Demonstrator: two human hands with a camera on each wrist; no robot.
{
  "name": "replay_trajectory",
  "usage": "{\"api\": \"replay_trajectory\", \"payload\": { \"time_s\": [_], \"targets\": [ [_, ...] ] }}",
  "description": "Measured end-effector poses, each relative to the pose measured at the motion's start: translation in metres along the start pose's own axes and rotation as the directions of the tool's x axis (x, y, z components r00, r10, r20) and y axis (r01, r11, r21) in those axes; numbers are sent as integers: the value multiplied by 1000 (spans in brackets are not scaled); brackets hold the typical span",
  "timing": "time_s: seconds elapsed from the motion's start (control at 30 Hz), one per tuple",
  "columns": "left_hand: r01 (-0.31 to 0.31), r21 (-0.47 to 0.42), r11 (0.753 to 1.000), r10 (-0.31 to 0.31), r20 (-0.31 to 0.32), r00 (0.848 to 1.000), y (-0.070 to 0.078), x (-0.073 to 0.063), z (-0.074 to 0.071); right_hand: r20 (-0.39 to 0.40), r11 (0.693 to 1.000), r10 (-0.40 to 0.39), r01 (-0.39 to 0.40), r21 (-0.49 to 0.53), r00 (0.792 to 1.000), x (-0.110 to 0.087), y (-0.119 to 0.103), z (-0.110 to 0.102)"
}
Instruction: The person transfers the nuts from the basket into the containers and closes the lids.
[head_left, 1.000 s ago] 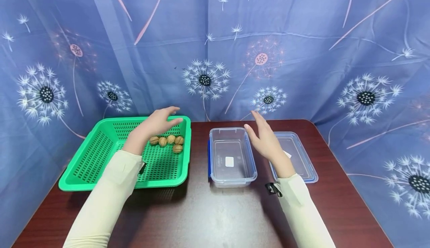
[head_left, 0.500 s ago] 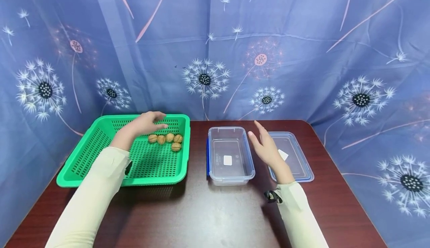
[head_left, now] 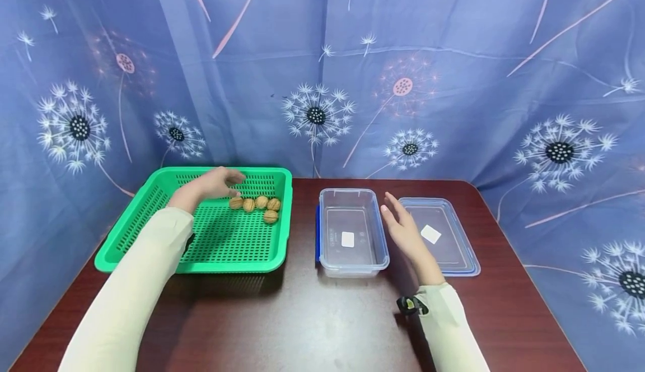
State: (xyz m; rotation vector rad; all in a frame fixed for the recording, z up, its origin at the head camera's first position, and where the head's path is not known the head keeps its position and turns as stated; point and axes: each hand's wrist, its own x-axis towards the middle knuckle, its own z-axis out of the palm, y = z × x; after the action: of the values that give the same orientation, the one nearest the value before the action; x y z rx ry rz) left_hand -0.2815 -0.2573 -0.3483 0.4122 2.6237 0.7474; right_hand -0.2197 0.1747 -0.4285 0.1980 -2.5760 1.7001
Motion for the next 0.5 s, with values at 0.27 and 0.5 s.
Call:
{"api": "replay_trajectory", "payload": {
  "time_s": [0.27, 0.5],
  "targets": [
    [6, -22, 1000, -5, 33, 999, -22, 11, 3, -11, 996, 34, -33, 85, 999, -2, 11, 2],
    [42, -70, 997, -40, 35, 999, -45, 14, 8, -9, 966, 83, -78, 247, 997, -2, 20, 8]
  ]
}}
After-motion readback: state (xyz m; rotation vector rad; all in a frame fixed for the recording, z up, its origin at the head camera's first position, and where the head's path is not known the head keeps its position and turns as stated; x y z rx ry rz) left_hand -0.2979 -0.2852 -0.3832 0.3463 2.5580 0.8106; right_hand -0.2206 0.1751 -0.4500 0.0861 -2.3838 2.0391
